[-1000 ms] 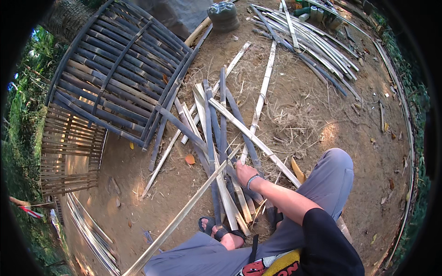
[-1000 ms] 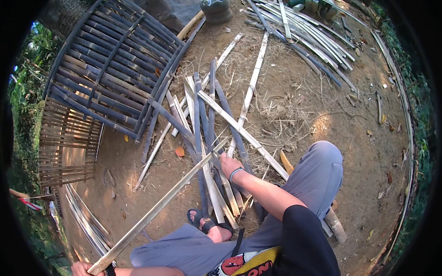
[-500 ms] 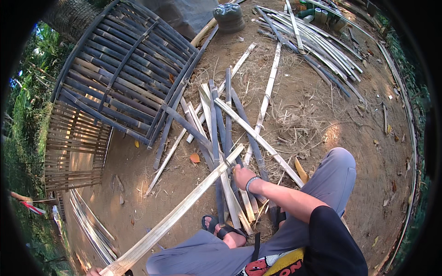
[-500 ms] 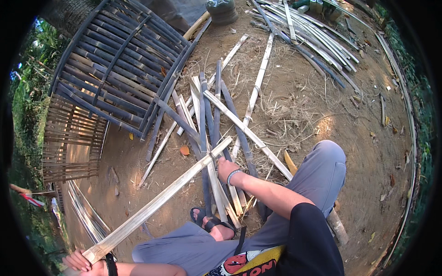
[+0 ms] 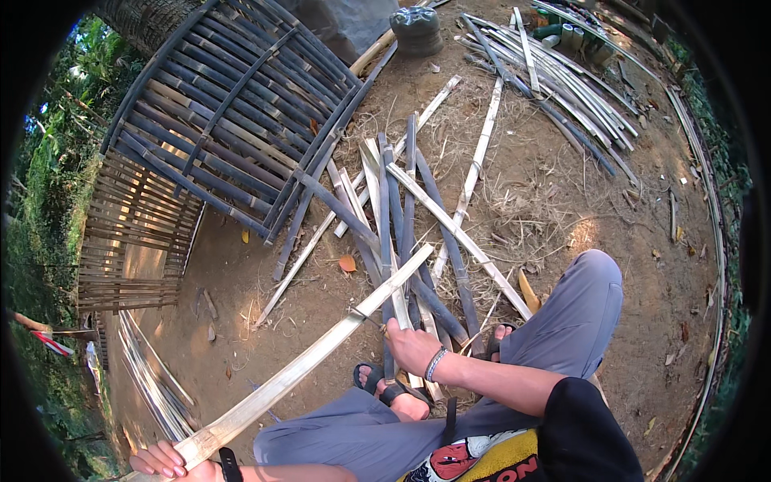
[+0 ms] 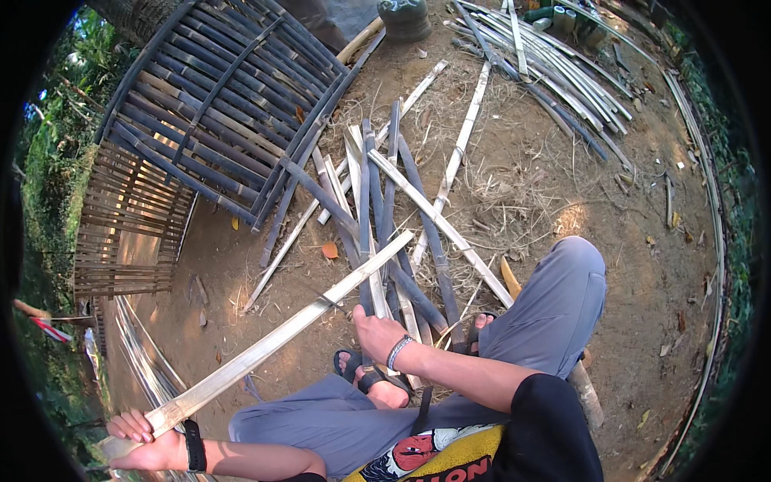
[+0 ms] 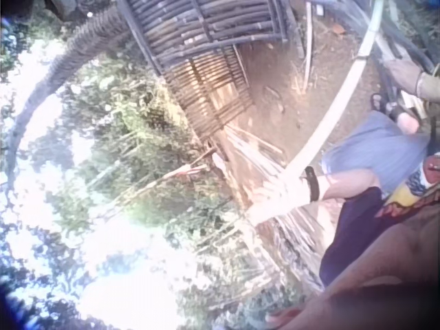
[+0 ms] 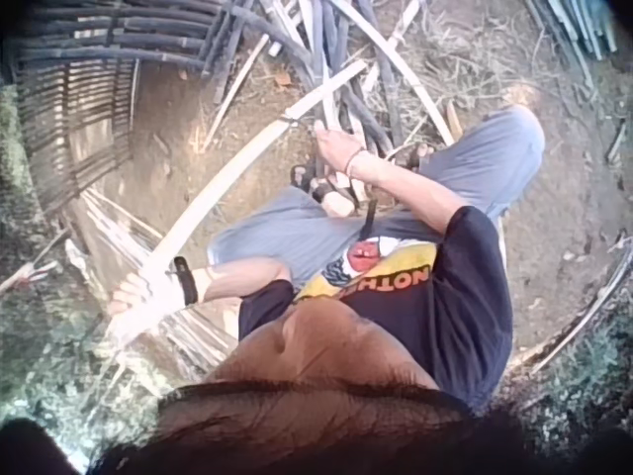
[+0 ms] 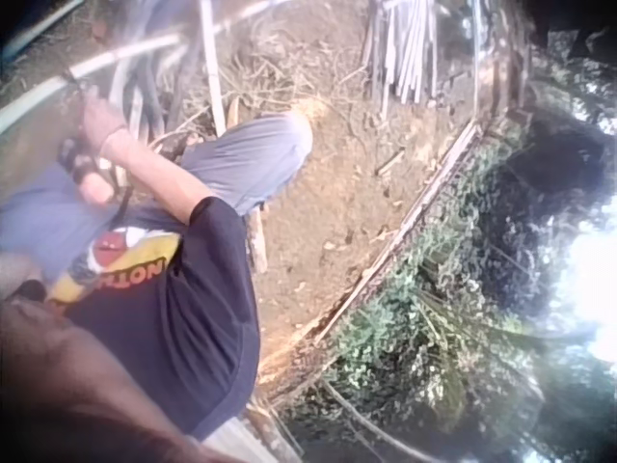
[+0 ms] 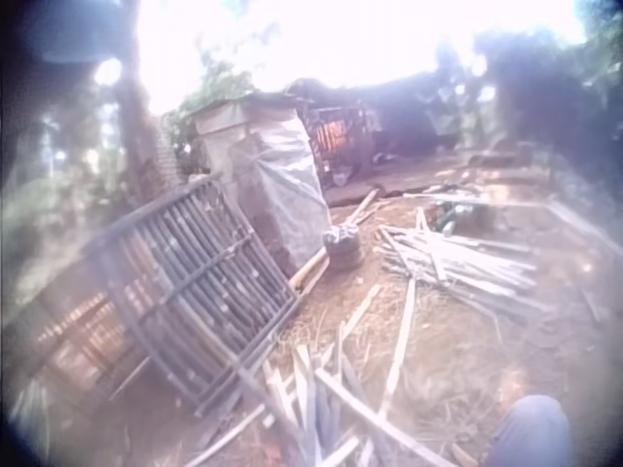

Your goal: The person shaves a strip of bamboo with a knife while sitting outdoors near a pile of bamboo pieces.

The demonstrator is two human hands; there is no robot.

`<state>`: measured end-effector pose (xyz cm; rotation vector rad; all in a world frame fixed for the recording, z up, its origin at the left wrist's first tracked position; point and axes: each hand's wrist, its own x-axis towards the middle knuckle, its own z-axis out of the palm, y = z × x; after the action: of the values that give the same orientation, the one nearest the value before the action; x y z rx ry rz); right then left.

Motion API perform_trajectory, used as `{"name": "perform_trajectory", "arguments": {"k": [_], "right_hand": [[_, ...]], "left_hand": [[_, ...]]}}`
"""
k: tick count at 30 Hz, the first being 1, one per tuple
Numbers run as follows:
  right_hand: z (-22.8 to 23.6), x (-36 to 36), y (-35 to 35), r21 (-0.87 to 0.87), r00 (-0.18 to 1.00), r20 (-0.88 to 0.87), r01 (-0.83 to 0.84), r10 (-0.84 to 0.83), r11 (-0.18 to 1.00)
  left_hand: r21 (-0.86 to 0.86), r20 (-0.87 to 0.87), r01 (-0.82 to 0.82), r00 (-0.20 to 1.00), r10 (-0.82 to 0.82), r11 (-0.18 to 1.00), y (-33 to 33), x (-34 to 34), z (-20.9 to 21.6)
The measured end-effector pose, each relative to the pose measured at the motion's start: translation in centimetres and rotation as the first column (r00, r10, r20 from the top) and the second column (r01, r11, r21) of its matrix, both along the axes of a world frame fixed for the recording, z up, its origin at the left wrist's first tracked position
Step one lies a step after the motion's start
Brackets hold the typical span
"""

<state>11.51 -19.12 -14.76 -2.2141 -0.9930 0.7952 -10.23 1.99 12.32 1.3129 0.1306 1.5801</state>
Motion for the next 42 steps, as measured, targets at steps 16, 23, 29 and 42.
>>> {"name": "perform_trajectory", "arguments": {"k": [16, 23, 29, 42], "right_hand": [[-7.0, 2.4, -1.1, -0.039, 0.992, -0.018, 0.127, -0.127, 0.991], [-10.5, 4.0, -1.7, -0.071, 0.981, -0.065, 0.179, -0.183, 0.981], [-10.0, 3.6, -1.2, -0.137, 0.974, -0.011, 0.224, -0.228, 0.965], [-14.3, 4.9, -0.3, -0.110, 0.957, -0.062, 0.275, -0.283, 0.955]], "left_hand": [[0.096, -0.025, 0.083, 0.996, -0.080, 0.992, -0.3, -0.6, -0.1], [-0.007, -0.012, -0.029, 1.000, 0.029, 1.000, 0.6, 0.1, -0.1], [-0.050, -0.011, -0.069, 0.998, 0.068, 0.996, -0.2, 0.9, 0.1], [-0.196, -0.113, -0.410, 0.912, 0.394, 0.891, 5.1, 1.0, -1.3]]}}
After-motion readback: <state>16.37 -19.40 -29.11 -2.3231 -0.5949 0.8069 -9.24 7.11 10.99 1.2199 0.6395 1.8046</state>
